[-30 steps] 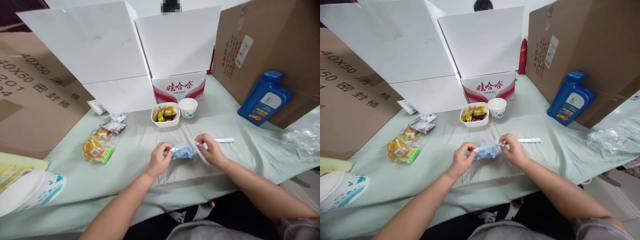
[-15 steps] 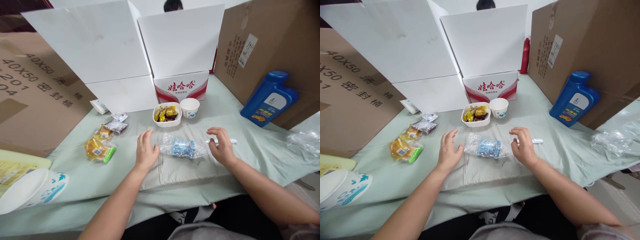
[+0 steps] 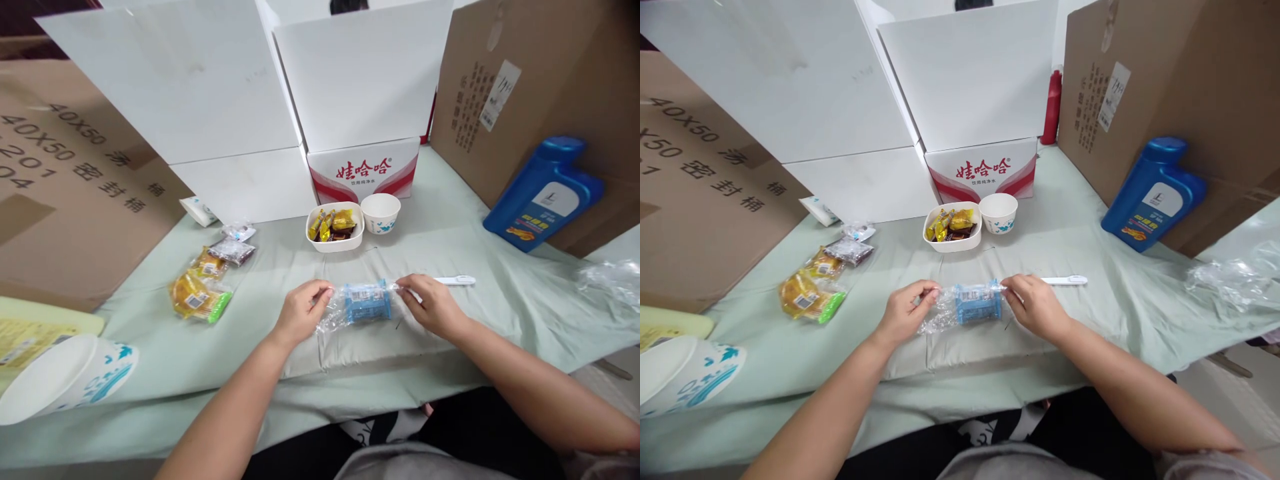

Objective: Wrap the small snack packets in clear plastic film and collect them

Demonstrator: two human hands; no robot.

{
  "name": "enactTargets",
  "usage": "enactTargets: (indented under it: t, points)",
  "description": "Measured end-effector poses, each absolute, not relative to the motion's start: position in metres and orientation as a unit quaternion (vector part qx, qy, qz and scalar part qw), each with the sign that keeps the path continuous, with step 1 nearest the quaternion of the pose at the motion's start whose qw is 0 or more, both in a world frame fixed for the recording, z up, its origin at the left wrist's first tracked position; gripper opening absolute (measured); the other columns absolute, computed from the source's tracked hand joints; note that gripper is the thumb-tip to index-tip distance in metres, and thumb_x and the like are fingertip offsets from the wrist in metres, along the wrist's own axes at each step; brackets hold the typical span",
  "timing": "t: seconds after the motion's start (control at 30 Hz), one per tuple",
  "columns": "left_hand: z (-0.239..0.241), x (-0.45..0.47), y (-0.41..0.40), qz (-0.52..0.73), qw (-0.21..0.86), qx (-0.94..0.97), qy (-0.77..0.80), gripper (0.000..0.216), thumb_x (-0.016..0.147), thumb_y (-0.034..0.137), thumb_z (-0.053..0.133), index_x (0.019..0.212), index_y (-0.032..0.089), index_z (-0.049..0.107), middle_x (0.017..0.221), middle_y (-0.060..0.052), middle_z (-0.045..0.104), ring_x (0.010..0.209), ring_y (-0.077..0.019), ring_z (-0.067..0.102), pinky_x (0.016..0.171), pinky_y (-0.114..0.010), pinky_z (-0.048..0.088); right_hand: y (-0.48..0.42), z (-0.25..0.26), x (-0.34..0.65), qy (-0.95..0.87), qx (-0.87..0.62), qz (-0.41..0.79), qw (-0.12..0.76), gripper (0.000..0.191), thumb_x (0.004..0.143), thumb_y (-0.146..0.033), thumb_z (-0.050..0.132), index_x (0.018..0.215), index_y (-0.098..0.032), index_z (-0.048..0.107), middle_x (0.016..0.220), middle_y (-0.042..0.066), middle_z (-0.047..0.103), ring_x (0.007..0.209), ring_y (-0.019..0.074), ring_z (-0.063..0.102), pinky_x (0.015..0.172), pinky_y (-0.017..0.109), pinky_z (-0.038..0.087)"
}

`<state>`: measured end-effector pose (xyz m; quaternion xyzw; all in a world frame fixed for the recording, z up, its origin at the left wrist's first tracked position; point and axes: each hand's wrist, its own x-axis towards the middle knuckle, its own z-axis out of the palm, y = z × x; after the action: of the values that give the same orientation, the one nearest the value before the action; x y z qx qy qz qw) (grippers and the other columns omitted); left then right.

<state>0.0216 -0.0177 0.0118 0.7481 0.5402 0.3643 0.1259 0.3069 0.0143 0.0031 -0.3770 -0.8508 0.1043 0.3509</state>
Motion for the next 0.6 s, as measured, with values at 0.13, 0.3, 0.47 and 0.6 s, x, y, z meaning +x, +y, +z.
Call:
enactTargets:
  t: [0.13, 0.3, 0.47, 0.6]
  points:
    - [0.003, 0.018, -0.009, 0.391, 0.143, 0.644, 0.642, 0.024, 0.089, 0.039, 0.05, 0.088, 0.02, 0.063, 0.061, 0.003, 0.059, 0.054, -0.0122, 0.054, 0.057, -0.023, 0.041, 0.022, 0.01, 0.311, -0.79, -0.427, 0.007, 0.44, 0.018, 0.094, -0.023, 0.046, 0.104, -0.021, 0.06, 0.098, 0.011, 0.067, 0.094, 0.0266, 0.061, 0.083, 0.043, 0.048]
    - [-0.011, 0.017, 0.006, 0.389, 0.23, 0.569, 0.687, 0.025, 0.086, 0.043, 0.049, 0.082, 0.02, 0.059, 0.053, 0.005, 0.054, 0.048, -0.0126, 0.052, 0.052, -0.023, 0.039, 0.016, 0.012, 0.307, -0.832, -0.319, 0.03, 0.452, 0.024, 0.092, -0.016, 0.045, 0.11, -0.023, 0.058, 0.097, 0.01, 0.067, 0.093, 0.024, 0.061, 0.082, 0.042, 0.049]
    - [-0.013, -0.002, 0.02, 0.439, 0.21, 0.5, 0.717, 0.019, 0.081, 0.036, 0.054, 0.087, 0.018, 0.058, 0.065, 0.002, 0.059, 0.052, -0.0115, 0.052, 0.053, -0.022, 0.041, 0.02, -0.005, 0.298, -0.892, -0.337, 0.076, 0.291, 0.033, 0.097, -0.022, 0.04, 0.126, -0.019, 0.054, 0.123, 0.013, 0.063, 0.111, 0.0269, 0.057, 0.092, 0.047, 0.045]
    - [-0.004, -0.017, 0.017, 0.575, -0.001, 0.476, 0.665, 0.022, 0.081, 0.027, 0.054, 0.1, 0.017, 0.055, 0.089, -0.003, 0.059, 0.074, -0.0128, 0.057, 0.069, -0.024, 0.047, 0.03, -0.015, 0.299, -0.893, -0.381, 0.075, 0.23, 0.037, 0.097, -0.028, 0.042, 0.13, -0.017, 0.054, 0.122, 0.015, 0.063, 0.111, 0.0301, 0.054, 0.092, 0.05, 0.042]
